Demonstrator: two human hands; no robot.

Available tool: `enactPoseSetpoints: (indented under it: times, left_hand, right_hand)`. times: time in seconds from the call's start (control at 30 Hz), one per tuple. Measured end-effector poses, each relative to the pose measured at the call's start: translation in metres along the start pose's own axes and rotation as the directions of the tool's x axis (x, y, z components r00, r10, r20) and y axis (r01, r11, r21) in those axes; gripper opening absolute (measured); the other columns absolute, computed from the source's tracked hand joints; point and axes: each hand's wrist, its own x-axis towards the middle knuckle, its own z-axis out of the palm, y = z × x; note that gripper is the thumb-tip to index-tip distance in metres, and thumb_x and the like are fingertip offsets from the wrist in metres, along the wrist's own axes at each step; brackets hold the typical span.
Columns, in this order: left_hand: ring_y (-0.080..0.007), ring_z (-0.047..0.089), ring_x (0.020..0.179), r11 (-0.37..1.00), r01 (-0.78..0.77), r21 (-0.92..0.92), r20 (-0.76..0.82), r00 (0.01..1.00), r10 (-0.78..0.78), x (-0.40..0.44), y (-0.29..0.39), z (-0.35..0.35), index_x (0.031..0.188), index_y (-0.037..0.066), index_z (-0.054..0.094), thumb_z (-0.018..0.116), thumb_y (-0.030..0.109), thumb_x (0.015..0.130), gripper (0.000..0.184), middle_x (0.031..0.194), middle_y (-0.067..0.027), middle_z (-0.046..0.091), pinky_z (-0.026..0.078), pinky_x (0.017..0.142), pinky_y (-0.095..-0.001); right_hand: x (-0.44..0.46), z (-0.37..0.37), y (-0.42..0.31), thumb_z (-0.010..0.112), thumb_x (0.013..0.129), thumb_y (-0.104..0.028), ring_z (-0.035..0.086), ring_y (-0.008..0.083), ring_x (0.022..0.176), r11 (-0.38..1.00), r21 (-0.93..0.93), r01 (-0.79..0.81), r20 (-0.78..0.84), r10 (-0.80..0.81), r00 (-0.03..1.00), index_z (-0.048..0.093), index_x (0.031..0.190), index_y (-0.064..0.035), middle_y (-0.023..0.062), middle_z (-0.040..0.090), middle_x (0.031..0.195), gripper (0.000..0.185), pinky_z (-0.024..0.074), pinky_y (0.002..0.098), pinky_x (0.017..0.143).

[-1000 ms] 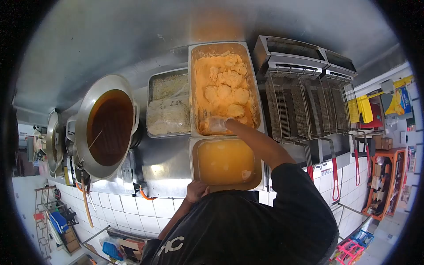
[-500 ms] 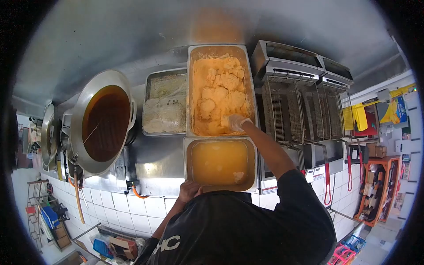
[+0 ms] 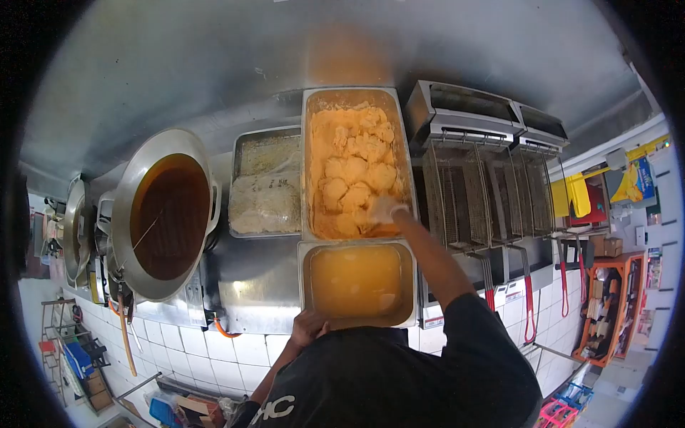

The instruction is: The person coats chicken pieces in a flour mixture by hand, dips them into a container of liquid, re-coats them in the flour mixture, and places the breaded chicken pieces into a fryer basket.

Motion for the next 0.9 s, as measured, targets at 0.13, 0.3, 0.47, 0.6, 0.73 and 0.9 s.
enactPoseSetpoints:
  times: [0.13,0.3,0.47,0.6,0.73,0.9]
  left_hand:
    - [-0.0238,0.063,0.065,1.0,0.015,-0.027,0.013,1.0,-0.015,-0.009,-0.006,0.005,0.072,0.009,0.067,0.077,0.009,0.085,0.016,0.07,-0.005,0.062,0.048,0.059,-0.0376]
    - [-0.0238,0.061,0.063,0.999,-0.014,-0.036,-0.002,1.0,0.014,-0.005,-0.002,0.002,0.072,0.009,0.065,0.077,0.009,0.085,0.018,0.069,-0.0047,0.06,0.046,0.057,-0.0377]
    - [-0.0238,0.062,0.064,0.999,-0.008,-0.041,0.022,1.0,0.009,-0.001,-0.002,-0.001,0.073,0.009,0.065,0.076,0.008,0.085,0.016,0.072,-0.0047,0.063,0.046,0.058,-0.0379]
    - [-0.023,0.064,0.066,1.0,-0.017,-0.026,0.026,0.999,0.017,0.001,-0.001,-0.002,0.076,0.009,0.068,0.076,0.009,0.086,0.013,0.076,-0.0044,0.066,0.047,0.059,-0.0372]
    - [-0.0225,0.063,0.066,1.0,-0.012,-0.022,0.005,1.0,0.012,-0.001,-0.001,0.0,0.076,0.009,0.068,0.075,0.008,0.085,0.012,0.076,-0.004,0.067,0.047,0.059,-0.0368]
    - [-0.0226,0.062,0.064,0.999,-0.008,-0.042,-0.012,1.0,0.007,0.002,0.003,-0.001,0.075,0.009,0.068,0.075,0.008,0.086,0.013,0.074,-0.0044,0.065,0.046,0.059,-0.0369]
  right_hand:
    - [-0.022,0.002,-0.034,0.056,0.104,-0.032,0.06,0.0282,0.119,0.995,0.024,0.093,0.119,-0.096,0.988,0.068,0.12,-0.0051,0.0167,0.067,0.125,0.034,0.0501,0.0411,0.102]
    - [-0.022,-0.014,-0.034,0.058,0.104,-0.032,0.059,0.0277,0.12,0.825,0.559,0.086,-0.064,-0.06,0.996,0.065,0.125,-0.0063,0.0172,0.065,0.129,0.034,0.0514,0.0416,0.1]
    - [0.018,-0.002,-0.03,0.06,0.103,-0.031,0.059,0.0273,0.121,0.59,0.757,0.28,-0.423,0.116,0.899,0.062,0.131,-0.0076,0.0178,0.063,0.133,0.037,0.0527,0.0422,0.099]
    - [0.036,0.013,0.023,0.061,0.103,-0.031,0.059,0.027,0.121,0.966,-0.249,-0.071,-0.195,0.022,0.981,0.06,0.136,-0.0086,0.0182,0.061,0.136,0.04,0.0537,0.0426,0.097]
    - [-0.052,-0.04,-0.025,0.047,0.106,-0.038,0.067,0.0313,0.103,1.0,-0.01,0.008,0.205,-0.006,0.979,0.07,0.119,-0.0026,0.0164,0.07,0.124,0.044,0.0516,0.0457,0.09]
    - [-0.035,-0.044,-0.087,0.048,0.106,-0.038,0.066,0.0273,0.102,0.91,0.408,0.071,0.041,-0.096,0.994,0.068,0.122,-0.0022,0.0171,0.07,0.121,0.044,0.0523,0.0416,0.089]
